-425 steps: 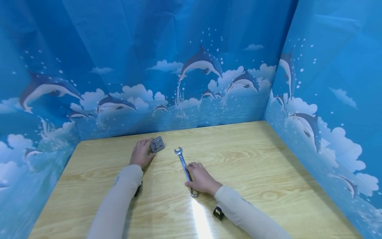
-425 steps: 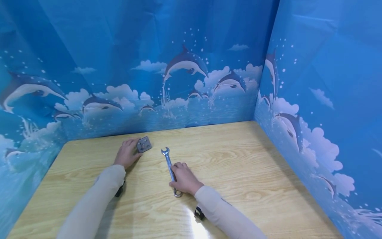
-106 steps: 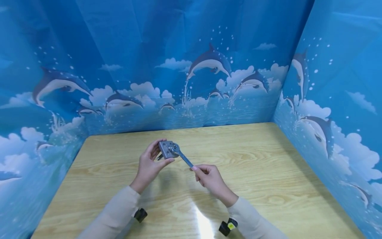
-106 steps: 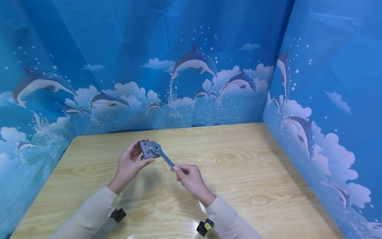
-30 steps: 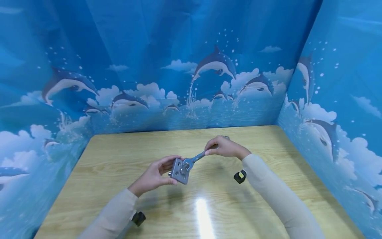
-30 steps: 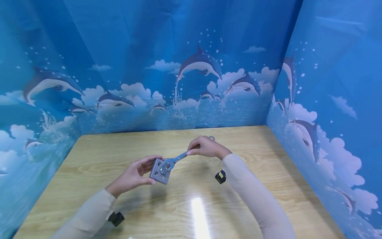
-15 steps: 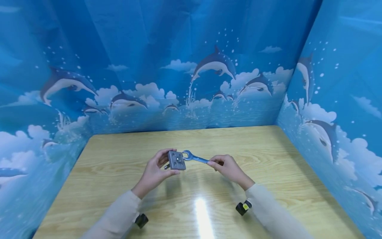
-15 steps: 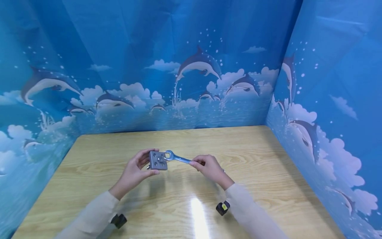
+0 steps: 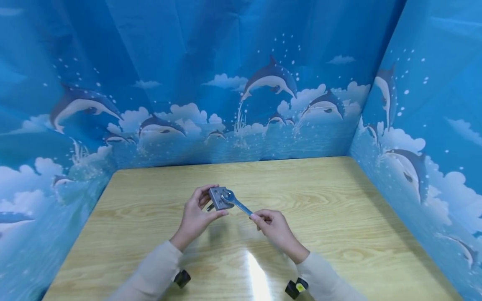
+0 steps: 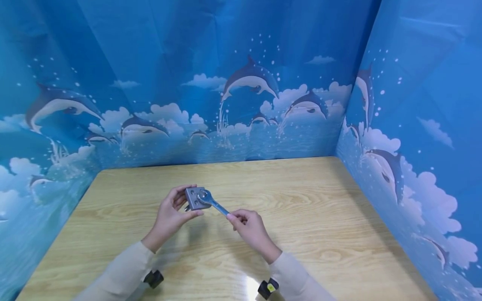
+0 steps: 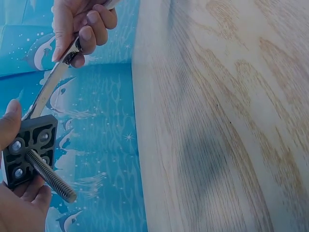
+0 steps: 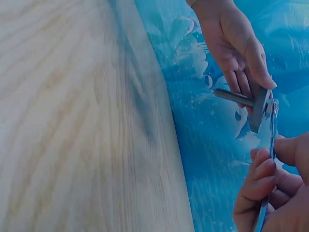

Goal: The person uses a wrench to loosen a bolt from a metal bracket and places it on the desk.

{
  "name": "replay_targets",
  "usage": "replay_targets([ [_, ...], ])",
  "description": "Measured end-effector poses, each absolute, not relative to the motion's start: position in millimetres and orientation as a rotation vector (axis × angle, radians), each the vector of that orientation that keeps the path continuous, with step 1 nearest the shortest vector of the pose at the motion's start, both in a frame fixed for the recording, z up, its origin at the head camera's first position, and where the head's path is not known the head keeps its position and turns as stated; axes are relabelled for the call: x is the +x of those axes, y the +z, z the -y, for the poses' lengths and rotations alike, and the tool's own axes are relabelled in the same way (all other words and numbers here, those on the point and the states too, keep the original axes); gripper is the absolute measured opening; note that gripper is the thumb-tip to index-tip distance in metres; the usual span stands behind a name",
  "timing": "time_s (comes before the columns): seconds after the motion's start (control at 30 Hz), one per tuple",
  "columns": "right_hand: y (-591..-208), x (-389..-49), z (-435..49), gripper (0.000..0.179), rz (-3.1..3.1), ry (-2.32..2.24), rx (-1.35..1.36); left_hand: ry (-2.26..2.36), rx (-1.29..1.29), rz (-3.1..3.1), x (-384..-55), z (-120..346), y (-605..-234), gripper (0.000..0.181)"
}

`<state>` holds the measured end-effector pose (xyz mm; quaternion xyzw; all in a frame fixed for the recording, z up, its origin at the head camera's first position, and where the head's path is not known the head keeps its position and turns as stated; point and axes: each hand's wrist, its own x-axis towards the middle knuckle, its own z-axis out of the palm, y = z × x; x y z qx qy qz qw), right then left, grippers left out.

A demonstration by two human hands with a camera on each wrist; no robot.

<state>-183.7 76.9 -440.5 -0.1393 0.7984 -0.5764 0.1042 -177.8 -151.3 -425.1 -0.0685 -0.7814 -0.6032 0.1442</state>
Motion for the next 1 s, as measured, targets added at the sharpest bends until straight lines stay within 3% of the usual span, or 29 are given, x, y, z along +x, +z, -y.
replay_targets([
  [0.2,-451,-182,-72,0.03,-2.325,-1.721,-0.422,-1.716,-0.222,2.235,-178,151,-426,0.078],
  [0.63,-422,-162,-59,0.023,-2.174,-1.742,-0.437,-1.799,-0.244,2.22,-174,153,-421,0.076],
  [1.0,-427,-183,-70,0.024,-2.183,-1.633,-0.578,-1.823,-0.405,2.298,-160,158,-396,0.074],
])
